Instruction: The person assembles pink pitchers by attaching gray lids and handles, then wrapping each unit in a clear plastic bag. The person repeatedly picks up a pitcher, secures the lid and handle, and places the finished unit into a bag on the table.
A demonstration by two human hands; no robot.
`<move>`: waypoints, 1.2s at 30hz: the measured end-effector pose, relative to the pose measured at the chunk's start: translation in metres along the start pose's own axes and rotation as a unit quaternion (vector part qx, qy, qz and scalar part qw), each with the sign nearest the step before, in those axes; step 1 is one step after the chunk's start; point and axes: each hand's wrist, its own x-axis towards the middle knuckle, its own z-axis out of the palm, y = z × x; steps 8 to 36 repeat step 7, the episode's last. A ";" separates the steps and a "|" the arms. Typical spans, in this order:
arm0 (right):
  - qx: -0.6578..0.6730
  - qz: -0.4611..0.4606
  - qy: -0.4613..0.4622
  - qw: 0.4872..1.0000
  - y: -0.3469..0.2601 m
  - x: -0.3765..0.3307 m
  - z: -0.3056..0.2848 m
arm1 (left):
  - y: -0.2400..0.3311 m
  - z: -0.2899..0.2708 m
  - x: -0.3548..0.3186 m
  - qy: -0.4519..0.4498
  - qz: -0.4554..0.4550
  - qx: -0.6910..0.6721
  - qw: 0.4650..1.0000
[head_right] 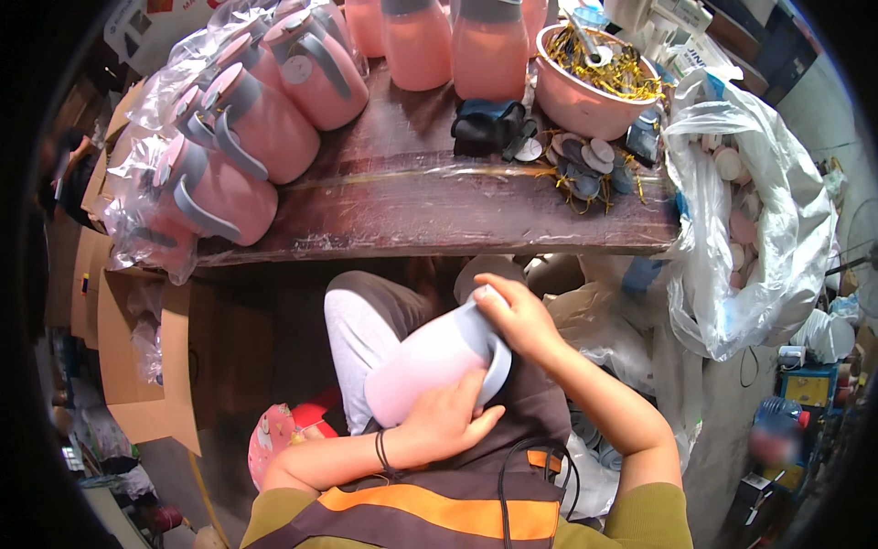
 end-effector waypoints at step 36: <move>-0.201 -0.177 -0.176 0.947 -0.051 -0.039 -0.052 | -0.063 -0.093 0.030 0.122 -0.073 -0.064 0.988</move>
